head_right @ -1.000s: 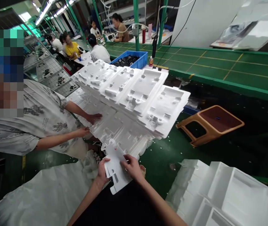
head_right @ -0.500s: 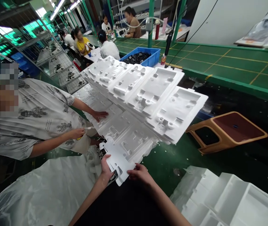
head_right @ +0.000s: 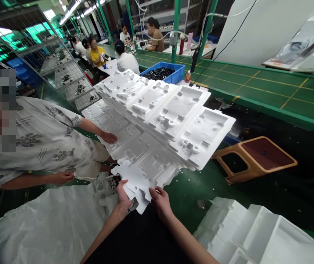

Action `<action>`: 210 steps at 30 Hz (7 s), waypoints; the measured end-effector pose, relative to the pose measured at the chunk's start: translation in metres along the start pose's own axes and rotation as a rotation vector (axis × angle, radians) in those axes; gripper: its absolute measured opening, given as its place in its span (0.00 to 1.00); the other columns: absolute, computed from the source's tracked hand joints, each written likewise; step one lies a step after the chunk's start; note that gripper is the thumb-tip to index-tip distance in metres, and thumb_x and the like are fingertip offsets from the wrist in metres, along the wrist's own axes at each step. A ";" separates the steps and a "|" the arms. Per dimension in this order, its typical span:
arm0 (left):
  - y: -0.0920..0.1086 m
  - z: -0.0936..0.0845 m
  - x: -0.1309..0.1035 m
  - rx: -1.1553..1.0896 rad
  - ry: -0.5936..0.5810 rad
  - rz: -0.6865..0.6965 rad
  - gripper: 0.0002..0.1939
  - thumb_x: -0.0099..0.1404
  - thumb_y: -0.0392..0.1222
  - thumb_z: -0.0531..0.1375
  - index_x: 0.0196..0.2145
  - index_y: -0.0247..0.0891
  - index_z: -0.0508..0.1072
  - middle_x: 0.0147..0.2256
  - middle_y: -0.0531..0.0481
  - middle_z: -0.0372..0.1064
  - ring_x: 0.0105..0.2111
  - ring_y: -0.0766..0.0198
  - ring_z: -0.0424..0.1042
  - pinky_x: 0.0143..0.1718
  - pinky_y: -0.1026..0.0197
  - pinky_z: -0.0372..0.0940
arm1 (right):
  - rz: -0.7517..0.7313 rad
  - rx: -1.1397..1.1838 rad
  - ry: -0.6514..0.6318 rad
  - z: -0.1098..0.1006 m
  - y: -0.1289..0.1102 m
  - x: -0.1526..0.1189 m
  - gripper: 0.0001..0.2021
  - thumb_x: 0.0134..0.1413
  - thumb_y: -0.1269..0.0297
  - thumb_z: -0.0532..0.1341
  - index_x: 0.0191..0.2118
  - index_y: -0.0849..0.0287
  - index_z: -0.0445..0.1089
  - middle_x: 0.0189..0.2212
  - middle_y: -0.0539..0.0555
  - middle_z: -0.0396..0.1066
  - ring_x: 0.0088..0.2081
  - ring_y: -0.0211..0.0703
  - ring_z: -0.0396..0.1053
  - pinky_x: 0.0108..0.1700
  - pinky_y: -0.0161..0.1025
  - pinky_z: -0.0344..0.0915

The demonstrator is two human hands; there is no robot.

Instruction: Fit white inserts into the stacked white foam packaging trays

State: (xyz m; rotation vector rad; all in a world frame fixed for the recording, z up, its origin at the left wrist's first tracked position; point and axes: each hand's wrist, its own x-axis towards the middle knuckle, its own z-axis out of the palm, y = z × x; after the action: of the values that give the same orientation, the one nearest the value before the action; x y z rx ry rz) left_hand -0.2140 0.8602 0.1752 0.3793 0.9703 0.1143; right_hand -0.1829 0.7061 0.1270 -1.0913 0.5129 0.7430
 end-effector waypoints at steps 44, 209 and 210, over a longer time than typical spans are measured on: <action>0.020 -0.129 0.007 -0.128 0.001 0.280 0.20 0.57 0.40 0.58 0.49 0.44 0.71 0.37 0.44 0.80 0.39 0.50 0.79 0.46 0.50 0.71 | -0.495 -1.220 -0.177 -0.019 -0.122 0.183 0.09 0.45 0.59 0.63 0.26 0.60 0.73 0.23 0.51 0.72 0.29 0.42 0.67 0.34 0.37 0.62; 0.044 -0.132 0.005 -0.080 0.002 0.301 0.21 0.56 0.41 0.61 0.49 0.43 0.73 0.38 0.43 0.81 0.47 0.45 0.79 0.49 0.44 0.73 | -1.059 -1.815 0.030 0.028 0.008 0.194 0.38 0.69 0.48 0.47 0.74 0.70 0.42 0.75 0.71 0.34 0.75 0.67 0.34 0.72 0.65 0.36; 0.046 -0.133 0.006 -0.074 -0.001 0.304 0.20 0.56 0.41 0.61 0.49 0.43 0.73 0.38 0.43 0.81 0.46 0.46 0.80 0.49 0.45 0.73 | -1.058 -1.814 0.029 0.029 0.007 0.195 0.38 0.69 0.49 0.47 0.73 0.70 0.43 0.75 0.71 0.35 0.75 0.67 0.35 0.72 0.66 0.36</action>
State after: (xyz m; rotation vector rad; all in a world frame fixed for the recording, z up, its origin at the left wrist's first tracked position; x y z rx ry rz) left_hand -0.3171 0.9391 0.1198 0.4565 0.8998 0.4245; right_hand -0.0600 0.7892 -0.0026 -2.6609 -1.0022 0.0238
